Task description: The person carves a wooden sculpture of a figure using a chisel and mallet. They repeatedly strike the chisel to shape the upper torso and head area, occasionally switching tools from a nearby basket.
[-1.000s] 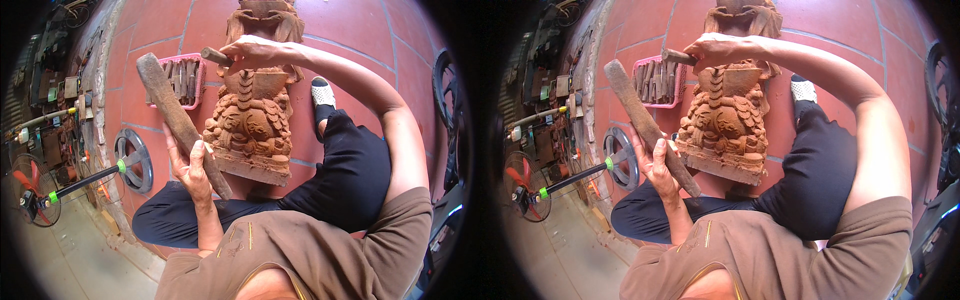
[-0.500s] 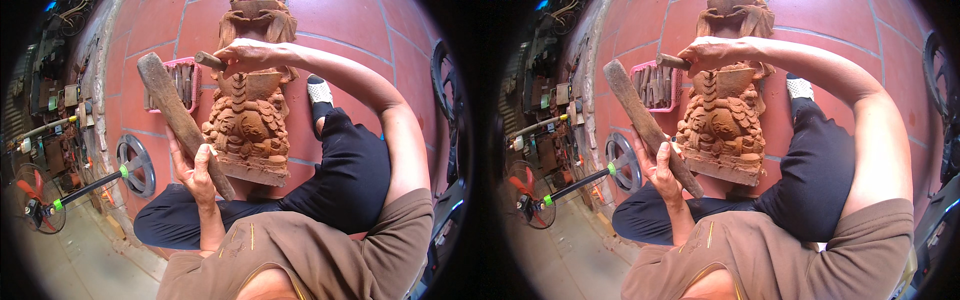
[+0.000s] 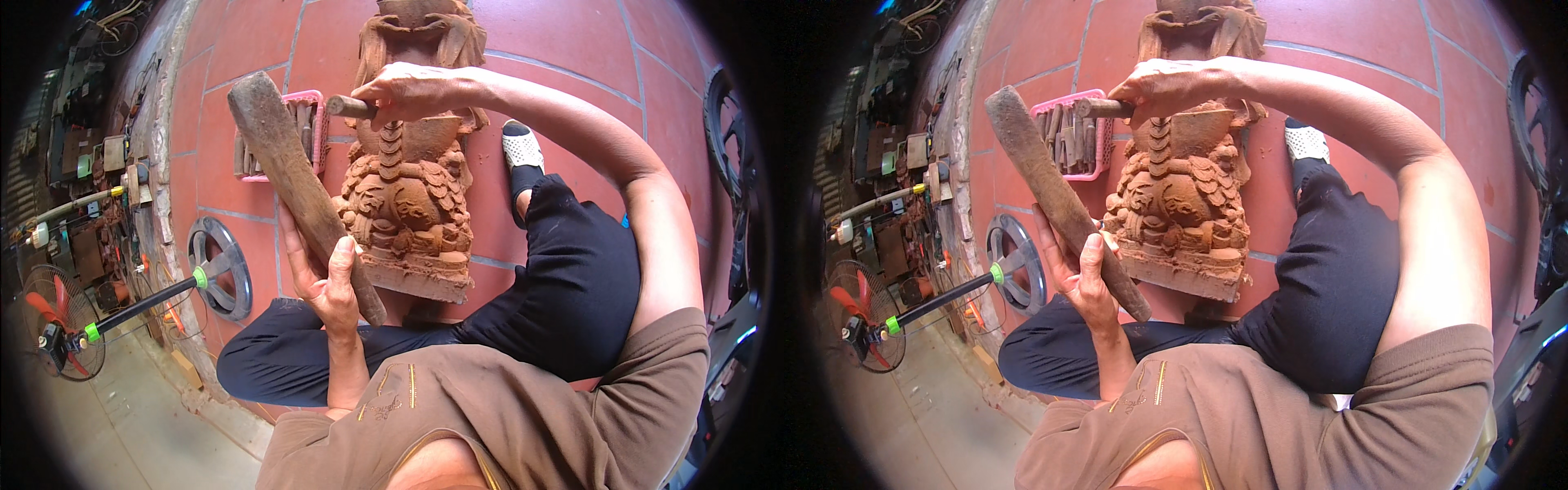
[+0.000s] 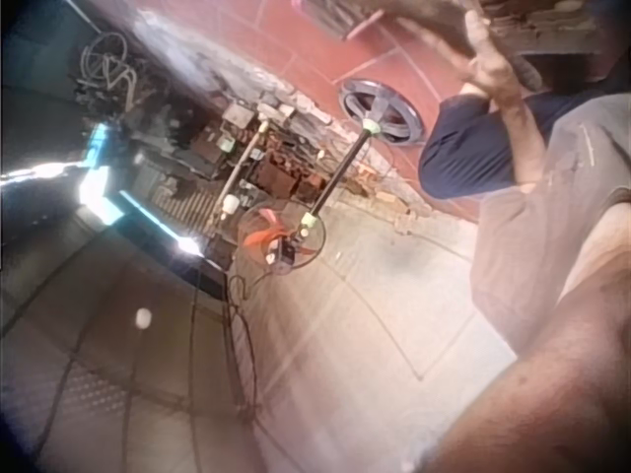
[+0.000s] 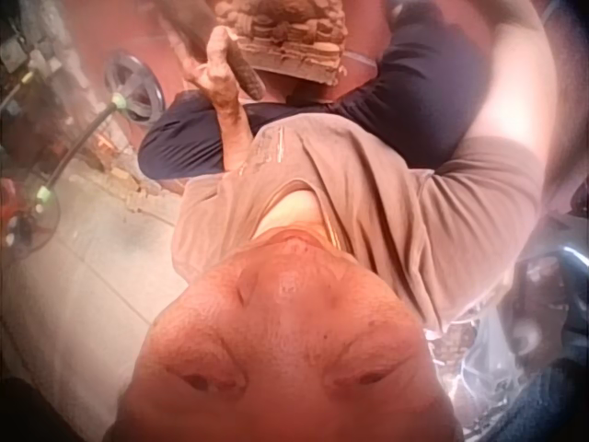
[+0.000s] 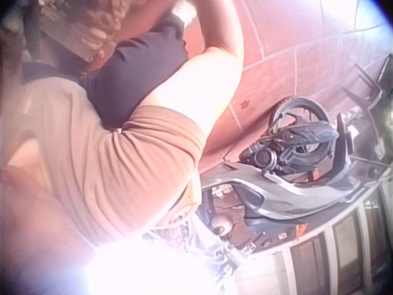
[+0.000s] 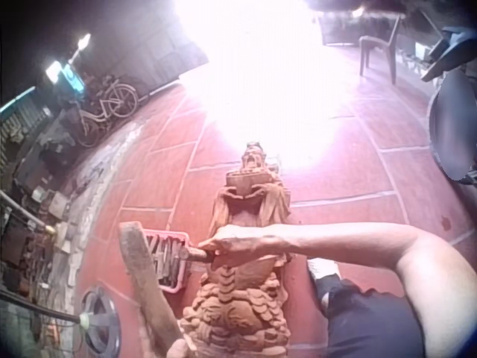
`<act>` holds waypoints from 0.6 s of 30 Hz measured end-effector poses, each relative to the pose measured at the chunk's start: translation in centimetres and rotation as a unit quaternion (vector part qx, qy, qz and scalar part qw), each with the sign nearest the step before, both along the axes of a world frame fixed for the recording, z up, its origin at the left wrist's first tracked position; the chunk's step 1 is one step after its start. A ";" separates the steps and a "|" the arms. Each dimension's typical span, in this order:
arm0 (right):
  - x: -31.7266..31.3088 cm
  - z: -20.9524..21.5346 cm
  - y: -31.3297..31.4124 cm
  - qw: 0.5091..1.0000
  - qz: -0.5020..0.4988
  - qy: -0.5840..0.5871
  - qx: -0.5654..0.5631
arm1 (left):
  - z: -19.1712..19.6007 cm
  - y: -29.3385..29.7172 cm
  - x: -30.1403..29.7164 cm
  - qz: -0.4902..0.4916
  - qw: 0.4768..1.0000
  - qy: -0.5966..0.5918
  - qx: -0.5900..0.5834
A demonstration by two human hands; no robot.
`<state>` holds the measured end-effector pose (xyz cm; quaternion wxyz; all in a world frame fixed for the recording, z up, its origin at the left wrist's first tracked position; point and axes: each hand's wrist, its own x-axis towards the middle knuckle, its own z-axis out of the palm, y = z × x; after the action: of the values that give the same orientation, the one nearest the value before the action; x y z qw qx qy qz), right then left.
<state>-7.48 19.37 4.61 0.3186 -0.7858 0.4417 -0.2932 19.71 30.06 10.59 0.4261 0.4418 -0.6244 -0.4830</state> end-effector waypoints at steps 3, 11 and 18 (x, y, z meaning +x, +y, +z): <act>-0.2 -0.1 0.2 1.000 -0.003 -0.020 0.006 | 0.0 0.2 0.0 -0.006 1.000 -0.012 -0.019; -0.3 -0.4 0.2 1.000 0.001 -0.019 -0.019 | -1.1 0.7 -0.5 0.000 0.995 -0.080 -0.064; -0.4 -0.6 0.1 1.000 -0.001 -0.014 -0.016 | -0.6 0.6 -0.2 -0.010 0.992 -0.111 -0.062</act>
<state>-7.86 19.46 3.99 0.3115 -0.7862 0.4336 -0.3113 19.51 30.63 9.95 0.3759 0.4590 -0.7009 -0.3959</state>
